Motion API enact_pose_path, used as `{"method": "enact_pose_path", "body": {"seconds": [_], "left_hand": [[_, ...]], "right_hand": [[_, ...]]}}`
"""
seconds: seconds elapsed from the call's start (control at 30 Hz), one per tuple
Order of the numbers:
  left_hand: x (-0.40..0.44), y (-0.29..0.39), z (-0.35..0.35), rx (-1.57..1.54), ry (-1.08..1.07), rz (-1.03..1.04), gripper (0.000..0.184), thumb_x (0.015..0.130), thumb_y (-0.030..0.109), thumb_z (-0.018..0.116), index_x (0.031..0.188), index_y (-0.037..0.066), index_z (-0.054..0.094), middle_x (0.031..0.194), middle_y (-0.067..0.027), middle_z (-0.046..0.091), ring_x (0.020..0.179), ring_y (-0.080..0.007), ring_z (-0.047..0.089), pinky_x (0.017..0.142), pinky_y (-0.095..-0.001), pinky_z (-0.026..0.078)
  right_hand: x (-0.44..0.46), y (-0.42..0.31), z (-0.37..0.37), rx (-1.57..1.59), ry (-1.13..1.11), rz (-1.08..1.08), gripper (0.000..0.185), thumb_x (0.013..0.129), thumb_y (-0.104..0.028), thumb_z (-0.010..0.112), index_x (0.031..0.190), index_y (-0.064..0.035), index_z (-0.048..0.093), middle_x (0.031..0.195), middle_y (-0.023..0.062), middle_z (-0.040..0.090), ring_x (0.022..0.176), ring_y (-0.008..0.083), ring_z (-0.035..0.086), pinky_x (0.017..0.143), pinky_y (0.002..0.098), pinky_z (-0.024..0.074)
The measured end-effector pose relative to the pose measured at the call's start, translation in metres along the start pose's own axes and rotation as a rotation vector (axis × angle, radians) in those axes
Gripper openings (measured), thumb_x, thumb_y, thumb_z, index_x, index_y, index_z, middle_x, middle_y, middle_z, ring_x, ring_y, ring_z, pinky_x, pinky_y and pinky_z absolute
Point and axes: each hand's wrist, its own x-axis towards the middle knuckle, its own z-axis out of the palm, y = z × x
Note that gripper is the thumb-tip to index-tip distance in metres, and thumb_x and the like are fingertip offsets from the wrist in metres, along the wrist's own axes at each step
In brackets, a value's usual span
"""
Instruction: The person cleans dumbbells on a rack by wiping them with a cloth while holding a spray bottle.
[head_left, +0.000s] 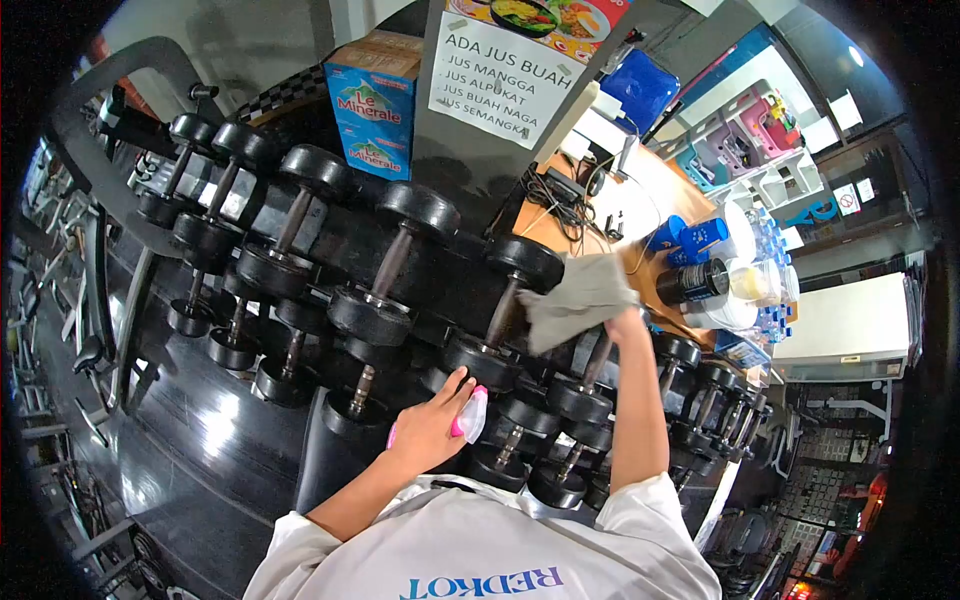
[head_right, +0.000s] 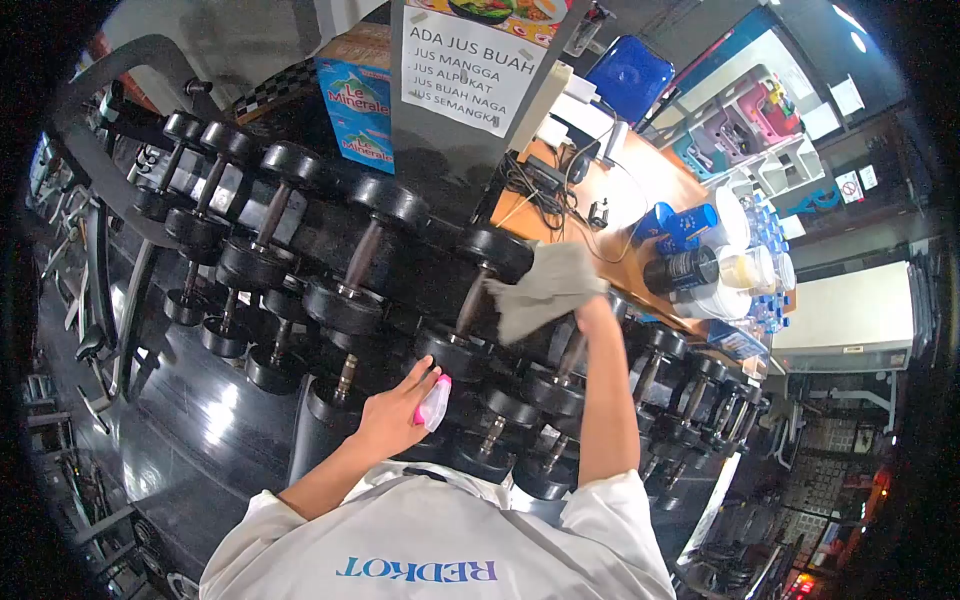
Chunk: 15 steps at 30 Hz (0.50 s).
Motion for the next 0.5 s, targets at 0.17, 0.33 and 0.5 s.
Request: {"method": "enact_pose_path", "body": {"seconds": [0.17,0.33,0.5], "left_hand": [[-0.001,-0.002,0.008,-0.021,0.021,0.019,0.081,0.075,0.022,0.072,0.149,0.012,0.043,0.161,-0.0073,0.031,0.093,-0.0323,0.071,0.076,-0.0412,0.06],[0.001,0.0,0.006,0.004,-0.011,0.009,0.085,0.073,0.022,0.073,0.151,0.013,0.04,0.162,-0.0079,0.03,0.094,-0.0324,0.071,0.075,-0.041,0.06],[-0.002,0.001,0.003,-0.001,-0.012,0.01,0.089,0.07,0.018,0.076,0.151,0.013,0.04,0.162,-0.009,0.03,0.092,-0.0325,0.071,0.074,-0.0413,0.06]], "right_hand": [[0.009,-0.029,-0.013,0.269,0.034,-0.351,0.042,0.101,-0.027,0.059,0.138,-0.0099,0.051,0.131,0.0061,0.061,0.12,0.0217,0.06,0.104,0.0409,0.0494],[0.088,0.041,0.022,-0.473,-0.233,-0.399,0.046,0.098,-0.03,0.06,0.139,-0.0095,0.054,0.134,0.0058,0.061,0.117,0.0206,0.059,0.105,0.0365,0.0449],[0.089,-0.013,0.093,-1.253,-0.342,-0.301,0.05,0.094,-0.047,0.059,0.127,-0.0104,0.065,0.131,0.0076,0.065,0.117,0.02,0.058,0.102,0.0379,0.0452]]}}
